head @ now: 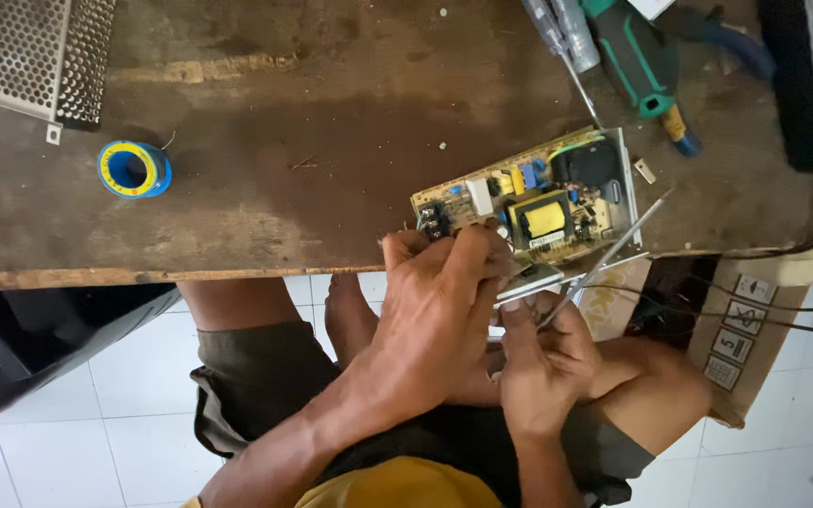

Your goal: The person uses a screwdriver to remove screws from a circuit board assembly. They then detach the board from its metal casing and place the casing and a yellow cover on the table.

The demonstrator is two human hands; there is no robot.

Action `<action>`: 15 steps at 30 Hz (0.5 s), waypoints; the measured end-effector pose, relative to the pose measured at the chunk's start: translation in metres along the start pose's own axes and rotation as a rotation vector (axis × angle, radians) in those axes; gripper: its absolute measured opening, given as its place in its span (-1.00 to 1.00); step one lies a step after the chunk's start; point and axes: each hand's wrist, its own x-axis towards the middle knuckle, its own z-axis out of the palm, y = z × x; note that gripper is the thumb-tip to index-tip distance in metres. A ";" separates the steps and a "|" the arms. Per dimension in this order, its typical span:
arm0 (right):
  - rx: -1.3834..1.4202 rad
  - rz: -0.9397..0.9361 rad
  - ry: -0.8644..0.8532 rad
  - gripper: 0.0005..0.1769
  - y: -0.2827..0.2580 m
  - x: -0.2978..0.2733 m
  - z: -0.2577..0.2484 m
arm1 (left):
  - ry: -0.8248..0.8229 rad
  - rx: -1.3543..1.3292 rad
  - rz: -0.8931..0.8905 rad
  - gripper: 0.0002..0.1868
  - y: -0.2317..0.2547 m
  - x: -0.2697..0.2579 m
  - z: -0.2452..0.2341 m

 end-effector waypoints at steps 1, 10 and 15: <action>-0.003 0.001 -0.001 -0.88 0.002 0.000 0.000 | 0.000 -0.001 -0.003 -0.88 0.000 0.001 0.001; 0.106 -0.045 -0.184 -0.76 0.006 0.009 0.000 | 0.003 0.021 -0.032 -0.89 0.001 0.002 -0.001; -0.089 -0.071 -0.209 -0.62 -0.015 0.007 -0.011 | 0.019 0.011 -0.012 -0.80 -0.005 -0.003 0.008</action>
